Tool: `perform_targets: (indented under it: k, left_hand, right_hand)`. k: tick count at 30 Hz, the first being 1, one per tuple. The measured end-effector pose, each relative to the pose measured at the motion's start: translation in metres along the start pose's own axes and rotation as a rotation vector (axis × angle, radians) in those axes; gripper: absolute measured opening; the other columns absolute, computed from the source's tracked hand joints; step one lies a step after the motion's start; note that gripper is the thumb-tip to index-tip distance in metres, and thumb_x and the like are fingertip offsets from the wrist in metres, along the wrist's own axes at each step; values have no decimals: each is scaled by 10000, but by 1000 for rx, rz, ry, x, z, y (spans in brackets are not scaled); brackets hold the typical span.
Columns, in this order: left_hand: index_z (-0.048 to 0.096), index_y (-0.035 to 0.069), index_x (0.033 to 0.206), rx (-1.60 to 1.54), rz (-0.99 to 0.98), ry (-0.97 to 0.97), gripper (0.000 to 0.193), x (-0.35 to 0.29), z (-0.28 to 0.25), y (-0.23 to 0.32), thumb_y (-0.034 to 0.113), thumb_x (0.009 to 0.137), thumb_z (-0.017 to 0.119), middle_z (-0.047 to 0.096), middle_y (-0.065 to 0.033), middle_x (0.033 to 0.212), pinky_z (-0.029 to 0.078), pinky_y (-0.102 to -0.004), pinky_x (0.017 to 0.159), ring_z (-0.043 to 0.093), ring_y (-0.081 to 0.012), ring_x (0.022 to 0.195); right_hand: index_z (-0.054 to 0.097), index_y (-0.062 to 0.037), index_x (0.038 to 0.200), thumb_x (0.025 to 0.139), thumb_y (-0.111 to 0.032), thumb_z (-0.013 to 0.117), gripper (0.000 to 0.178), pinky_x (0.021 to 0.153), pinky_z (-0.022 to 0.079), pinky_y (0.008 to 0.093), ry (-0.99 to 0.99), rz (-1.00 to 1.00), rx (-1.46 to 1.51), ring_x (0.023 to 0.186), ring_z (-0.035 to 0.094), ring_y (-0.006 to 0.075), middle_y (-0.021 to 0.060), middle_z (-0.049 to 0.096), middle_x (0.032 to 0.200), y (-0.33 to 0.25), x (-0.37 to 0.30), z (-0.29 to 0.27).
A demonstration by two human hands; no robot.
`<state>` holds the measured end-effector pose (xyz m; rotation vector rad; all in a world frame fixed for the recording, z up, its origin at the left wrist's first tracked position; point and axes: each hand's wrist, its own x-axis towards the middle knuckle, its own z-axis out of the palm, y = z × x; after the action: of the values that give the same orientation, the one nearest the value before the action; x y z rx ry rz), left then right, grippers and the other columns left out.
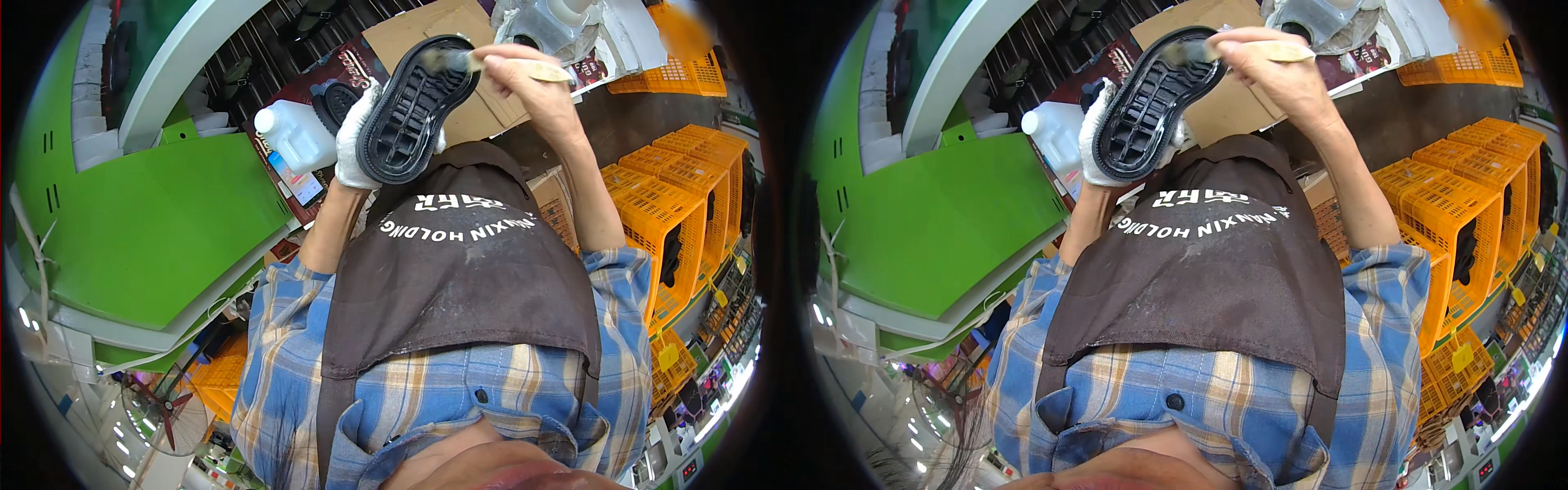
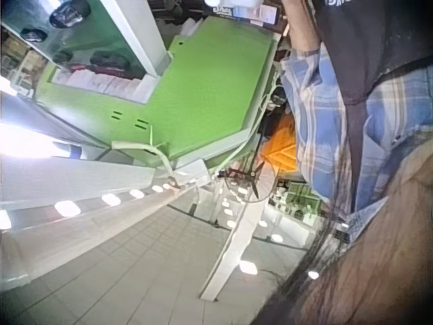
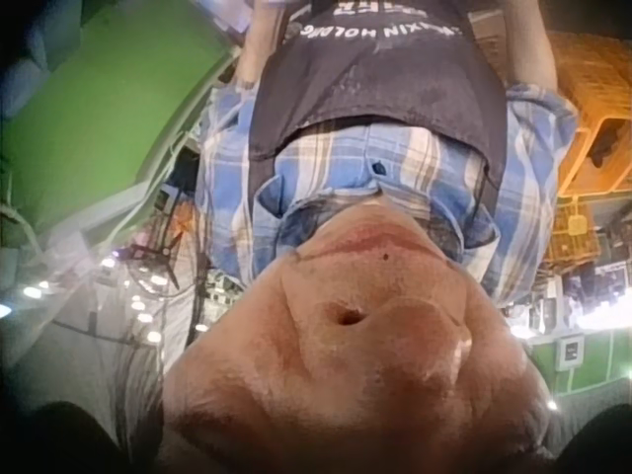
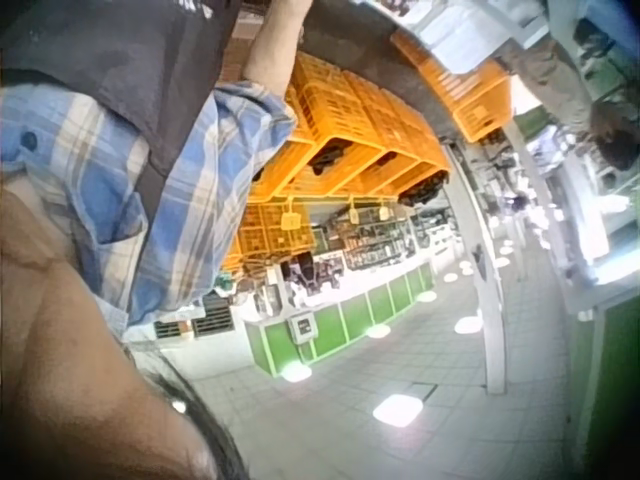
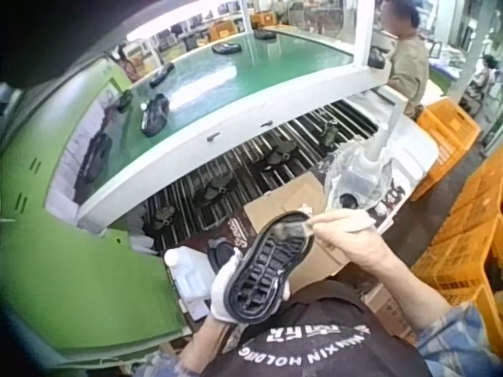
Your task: Applying primer or glue to the surface of shoe soles using a brush on a manufacturing workbench.
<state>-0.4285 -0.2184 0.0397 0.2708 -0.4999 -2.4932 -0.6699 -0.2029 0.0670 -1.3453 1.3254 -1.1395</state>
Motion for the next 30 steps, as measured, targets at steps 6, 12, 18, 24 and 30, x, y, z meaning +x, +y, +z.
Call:
perform_targets:
  k: [6,12,18,24,30]
  left_hand:
    - [441,5,1266,-156,101,176,468,-1,-13,-8,355,969,346,594,-207,1079,536,-411,805,638,-322,887]
    - [419,32,1297,-6,136,255,457,5,-5,-3,348,975,348,616,-158,1044,550,-339,727,651,-232,804]
    - [317,42,1387,211,230,275,475,12,-20,-11,290,983,325,484,-114,1285,430,-311,934,531,-182,1095]
    - [480,-23,1185,213,325,245,533,15,7,-8,405,967,249,624,-204,971,521,-318,735,630,-217,810]
    - [486,-25,1180,247,571,35,656,83,83,76,528,953,218,620,-217,921,522,-319,657,621,-224,720]
  right_hand:
    - [659,-35,943,793,-10,637,154,594,465,286,-161,-546,-407,680,593,193,83,602,745,-16,-14,16]
    - [669,9,915,782,17,639,136,583,463,285,23,-386,-334,638,588,198,95,608,729,-26,-3,8]
    - [661,22,917,765,31,652,153,614,470,293,-305,-374,-149,690,598,212,116,641,790,-47,-23,26]
    - [637,42,964,868,-64,585,152,539,425,224,167,-96,445,604,532,119,75,600,775,-27,-27,-27]
    - [593,15,1035,894,-163,593,227,539,410,201,368,-65,630,610,528,119,80,594,770,-11,-35,-57]
